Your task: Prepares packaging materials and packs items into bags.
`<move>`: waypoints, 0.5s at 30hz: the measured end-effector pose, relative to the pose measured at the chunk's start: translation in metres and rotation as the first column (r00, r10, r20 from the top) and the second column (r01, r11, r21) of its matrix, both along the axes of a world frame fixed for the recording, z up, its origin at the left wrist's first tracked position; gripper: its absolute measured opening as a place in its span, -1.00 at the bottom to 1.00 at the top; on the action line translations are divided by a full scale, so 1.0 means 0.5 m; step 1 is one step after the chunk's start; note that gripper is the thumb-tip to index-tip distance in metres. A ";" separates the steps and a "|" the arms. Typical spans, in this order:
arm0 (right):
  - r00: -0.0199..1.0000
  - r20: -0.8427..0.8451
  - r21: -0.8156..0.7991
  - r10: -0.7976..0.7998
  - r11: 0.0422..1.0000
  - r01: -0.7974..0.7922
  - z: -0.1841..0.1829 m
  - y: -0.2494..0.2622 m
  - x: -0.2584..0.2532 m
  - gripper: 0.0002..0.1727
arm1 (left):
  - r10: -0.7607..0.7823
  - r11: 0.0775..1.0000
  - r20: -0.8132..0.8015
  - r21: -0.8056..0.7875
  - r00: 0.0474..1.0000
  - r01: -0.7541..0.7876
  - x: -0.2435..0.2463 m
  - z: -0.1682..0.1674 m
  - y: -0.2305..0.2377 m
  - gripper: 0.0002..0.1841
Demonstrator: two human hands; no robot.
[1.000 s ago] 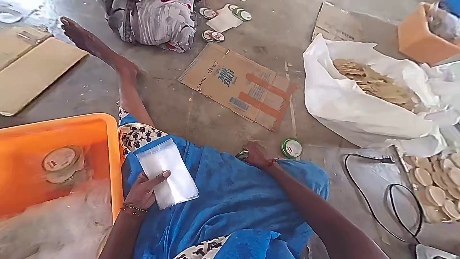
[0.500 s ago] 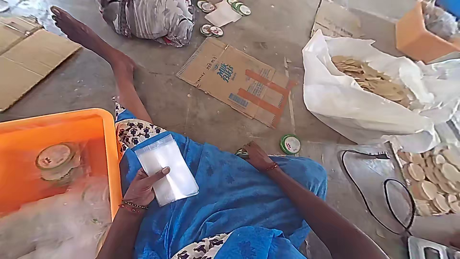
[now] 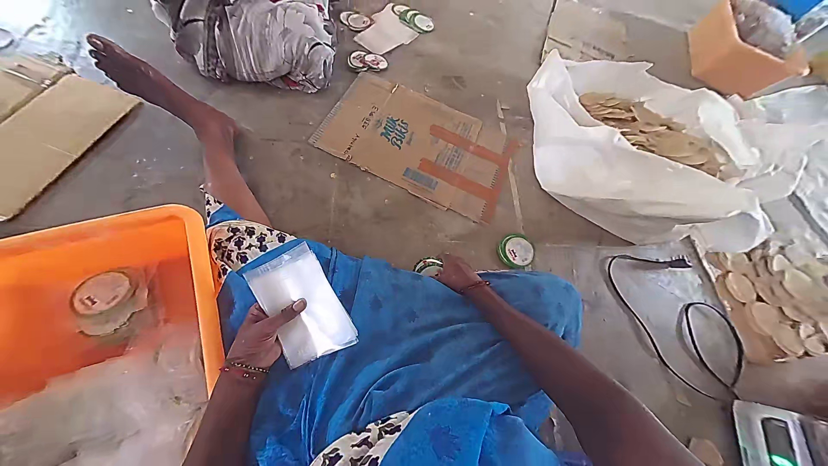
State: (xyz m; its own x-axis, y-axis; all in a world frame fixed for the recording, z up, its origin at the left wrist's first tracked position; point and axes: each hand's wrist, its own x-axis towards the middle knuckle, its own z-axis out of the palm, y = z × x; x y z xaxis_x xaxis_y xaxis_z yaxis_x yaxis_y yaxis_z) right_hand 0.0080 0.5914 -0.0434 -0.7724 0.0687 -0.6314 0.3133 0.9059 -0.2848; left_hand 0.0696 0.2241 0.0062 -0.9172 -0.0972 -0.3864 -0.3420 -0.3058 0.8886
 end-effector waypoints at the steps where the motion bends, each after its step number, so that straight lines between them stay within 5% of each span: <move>1: 1.000 0.006 -0.042 -0.010 0.999 0.010 0.011 0.002 0.000 -0.49 | -0.001 1.000 -0.006 0.003 1.000 0.001 0.001 -0.001 -0.001 -0.71; 7: 0.908 -0.376 -0.264 -0.185 0.961 0.087 0.043 0.040 -0.015 -0.57 | -0.009 1.000 -0.010 0.021 1.000 0.010 0.005 -0.005 -0.006 -0.71; 11: 0.797 -0.568 -0.133 -0.206 0.978 0.158 0.105 0.068 -0.056 -0.51 | -0.026 0.999 -0.002 0.037 1.000 0.026 0.009 -0.005 -0.011 -0.70; 15: 0.855 -0.517 0.028 -0.046 0.997 0.071 0.039 0.083 -0.075 -0.52 | -0.013 0.999 0.002 0.032 1.000 0.013 0.006 -0.004 -0.006 -0.70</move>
State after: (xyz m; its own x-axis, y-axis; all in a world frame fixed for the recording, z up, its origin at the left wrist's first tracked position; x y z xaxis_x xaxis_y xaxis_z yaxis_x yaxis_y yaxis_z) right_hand -0.0294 0.6328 -0.0237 -0.9800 0.1424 -0.1389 0.1855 0.9060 -0.3804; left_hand 0.0726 0.2212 0.0041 -0.9175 -0.0728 -0.3910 -0.3479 -0.3296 0.8777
